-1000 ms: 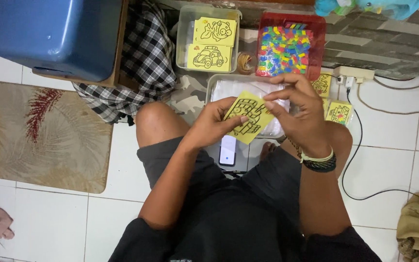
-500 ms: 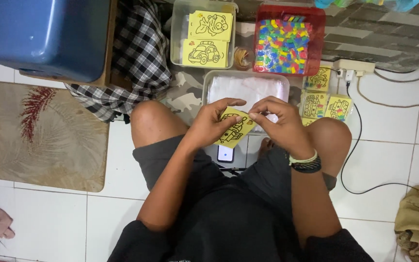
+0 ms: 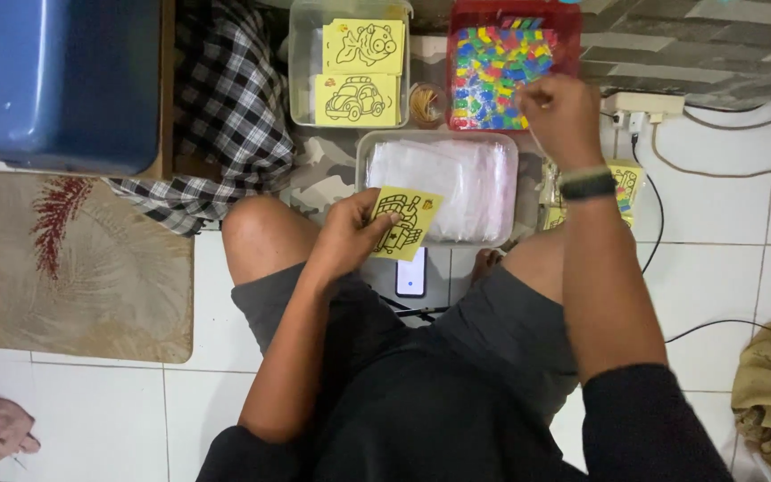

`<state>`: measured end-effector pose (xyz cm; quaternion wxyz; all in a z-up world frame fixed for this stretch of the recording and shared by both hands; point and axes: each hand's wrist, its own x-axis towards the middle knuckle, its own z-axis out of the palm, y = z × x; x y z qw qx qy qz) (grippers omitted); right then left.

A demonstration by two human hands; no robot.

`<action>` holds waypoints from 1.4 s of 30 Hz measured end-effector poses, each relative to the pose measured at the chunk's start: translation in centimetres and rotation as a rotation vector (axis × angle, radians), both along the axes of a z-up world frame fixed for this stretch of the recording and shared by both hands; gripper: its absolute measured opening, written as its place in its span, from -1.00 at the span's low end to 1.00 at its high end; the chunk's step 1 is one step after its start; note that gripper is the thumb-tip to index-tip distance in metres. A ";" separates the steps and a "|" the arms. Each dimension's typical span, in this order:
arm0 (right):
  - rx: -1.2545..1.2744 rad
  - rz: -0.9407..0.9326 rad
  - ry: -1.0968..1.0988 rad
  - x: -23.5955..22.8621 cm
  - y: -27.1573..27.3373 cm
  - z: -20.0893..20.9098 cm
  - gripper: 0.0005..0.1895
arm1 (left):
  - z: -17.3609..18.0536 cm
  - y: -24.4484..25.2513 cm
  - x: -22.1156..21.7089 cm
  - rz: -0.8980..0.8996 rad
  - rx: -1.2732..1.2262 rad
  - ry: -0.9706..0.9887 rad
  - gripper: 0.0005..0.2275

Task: The person applies small pieces of colorful tape to yellow cartoon drawings of a fish, a train, and a car by hand.

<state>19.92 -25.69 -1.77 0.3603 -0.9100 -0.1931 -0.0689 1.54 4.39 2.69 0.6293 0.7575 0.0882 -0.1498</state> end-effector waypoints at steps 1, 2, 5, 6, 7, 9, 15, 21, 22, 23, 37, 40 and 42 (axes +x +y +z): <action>0.001 -0.004 -0.003 1.2 -0.3 -1.4 -0.97 | 0.0 -0.1 0.0 -0.004 0.001 -0.003 -0.84; -0.073 0.004 -0.015 2.4 -0.5 -2.8 -0.90 | 0.0 -0.2 0.0 -0.004 0.005 0.009 -0.84; -0.254 0.039 -0.077 4.8 -1.0 -7.3 -0.77 | 0.0 -0.4 0.0 -0.002 -0.014 0.032 -0.82; -0.361 0.066 -0.127 5.2 -1.1 -8.8 -0.70 | 0.1 -0.5 -0.1 0.001 -0.038 0.043 -0.80; -0.359 0.067 -0.126 4.8 -0.9 -9.5 -0.70 | 0.2 -0.5 -0.2 0.002 -0.035 0.044 -0.80; -0.380 0.002 -0.004 4.2 -0.4 -10.7 -0.52 | 0.5 -0.3 -0.1 0.021 -0.022 0.078 -0.81; -0.393 -0.022 -0.096 4.6 -0.7 -10.1 -0.86 | 0.5 -0.4 0.1 0.022 0.020 0.074 -0.85; -0.100 -0.050 -0.012 4.4 -1.0 -9.9 -0.74 | 0.2 -1.0 -0.1 0.009 -0.040 0.045 -0.85; -0.104 -0.046 -0.013 4.6 -1.2 -9.9 -0.74 | 0.1 -0.9 -0.2 0.013 -0.043 0.044 -0.85; -0.079 -0.115 0.003 4.7 -1.2 -10.0 -0.81 | -0.1 -0.8 -0.3 0.016 -0.057 0.046 -0.86; 0.955 -0.330 0.587 3.0 -0.8 -5.8 -0.82 | 0.5 0.2 -1.2 0.060 -0.080 0.012 -0.82; 1.138 -0.226 0.670 2.7 -1.1 -5.7 -0.64 | -0.2 0.4 -1.3 0.069 -0.136 -0.032 -0.84; 1.310 -0.058 0.723 2.6 -1.3 -5.9 -0.78 | -0.7 0.4 -1.3 0.105 -0.215 -0.040 -0.80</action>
